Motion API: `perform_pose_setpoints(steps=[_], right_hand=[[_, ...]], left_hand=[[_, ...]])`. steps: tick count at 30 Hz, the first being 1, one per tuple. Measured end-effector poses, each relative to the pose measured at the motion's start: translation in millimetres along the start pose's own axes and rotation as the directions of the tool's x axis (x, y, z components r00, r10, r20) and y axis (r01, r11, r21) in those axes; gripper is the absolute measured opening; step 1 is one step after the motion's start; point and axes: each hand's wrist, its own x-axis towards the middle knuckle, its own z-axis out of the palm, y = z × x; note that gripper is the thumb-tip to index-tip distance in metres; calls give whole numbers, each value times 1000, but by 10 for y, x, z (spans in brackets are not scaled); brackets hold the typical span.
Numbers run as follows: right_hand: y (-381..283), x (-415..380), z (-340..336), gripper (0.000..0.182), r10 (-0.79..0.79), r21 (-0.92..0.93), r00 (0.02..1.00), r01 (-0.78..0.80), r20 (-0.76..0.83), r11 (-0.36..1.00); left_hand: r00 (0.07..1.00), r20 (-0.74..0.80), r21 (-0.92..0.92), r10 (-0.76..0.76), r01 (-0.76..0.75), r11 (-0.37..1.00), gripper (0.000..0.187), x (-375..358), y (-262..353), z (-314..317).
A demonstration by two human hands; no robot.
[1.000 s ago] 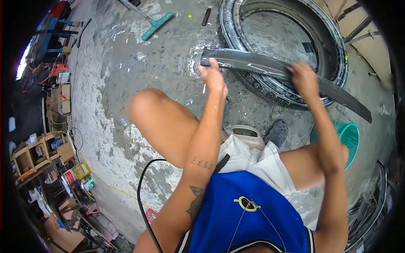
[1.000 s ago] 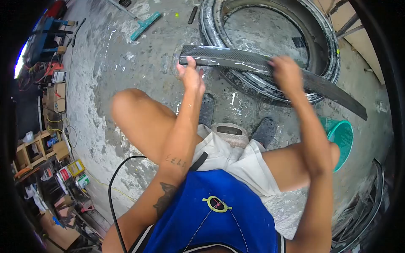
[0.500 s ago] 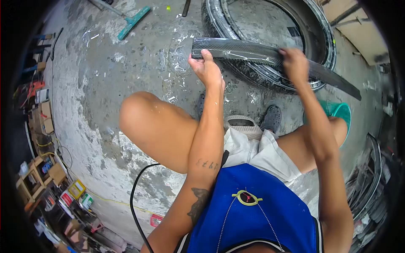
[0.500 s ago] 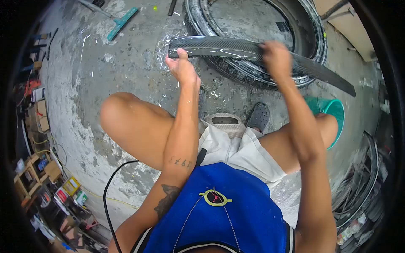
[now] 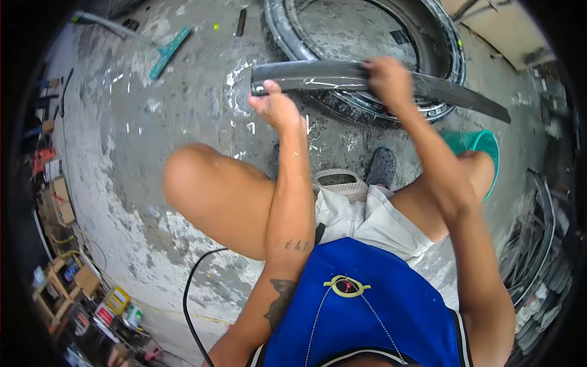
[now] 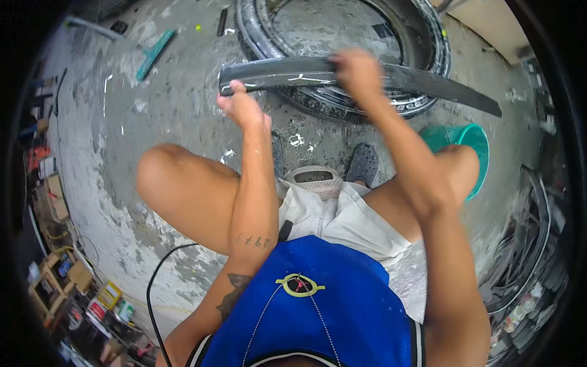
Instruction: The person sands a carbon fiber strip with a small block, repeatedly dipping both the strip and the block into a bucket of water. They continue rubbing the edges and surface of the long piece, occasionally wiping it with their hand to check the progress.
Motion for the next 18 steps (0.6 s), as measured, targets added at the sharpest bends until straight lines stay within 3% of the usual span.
perform_pose_setpoints(steps=[3,5,8,10,11,14,16,18], right_hand=[[-697,302,459,12,-145,195,989,147,-23,970],[-604,309,351,8,-254,325,967,238,6,915],[387,13,-63,8,-65,93,997,63,28,994],[867,-135,-353,14,61,-21,998,-61,35,998],[809,-103,-309,11,59,-42,998,-59,-6,997],[77,6,79,10,-4,-33,999,2,-53,999],[-517,203,446,15,-92,184,987,115,-130,976],[-702,266,439,8,-211,273,975,222,-68,936]], left_hand=[[999,-41,-99,2,-6,995,40,101,-66,62],[999,-34,-73,0,-3,997,43,78,-29,75],[999,-1,-126,-33,32,992,46,36,37,49],[996,-84,23,-30,32,999,45,6,75,68],[996,-63,9,60,-59,998,41,129,-109,23],[998,-10,-60,70,-70,996,37,140,-145,9],[1000,-27,-58,10,-12,998,39,48,0,68],[999,-47,-101,12,-17,995,45,101,-54,65]])
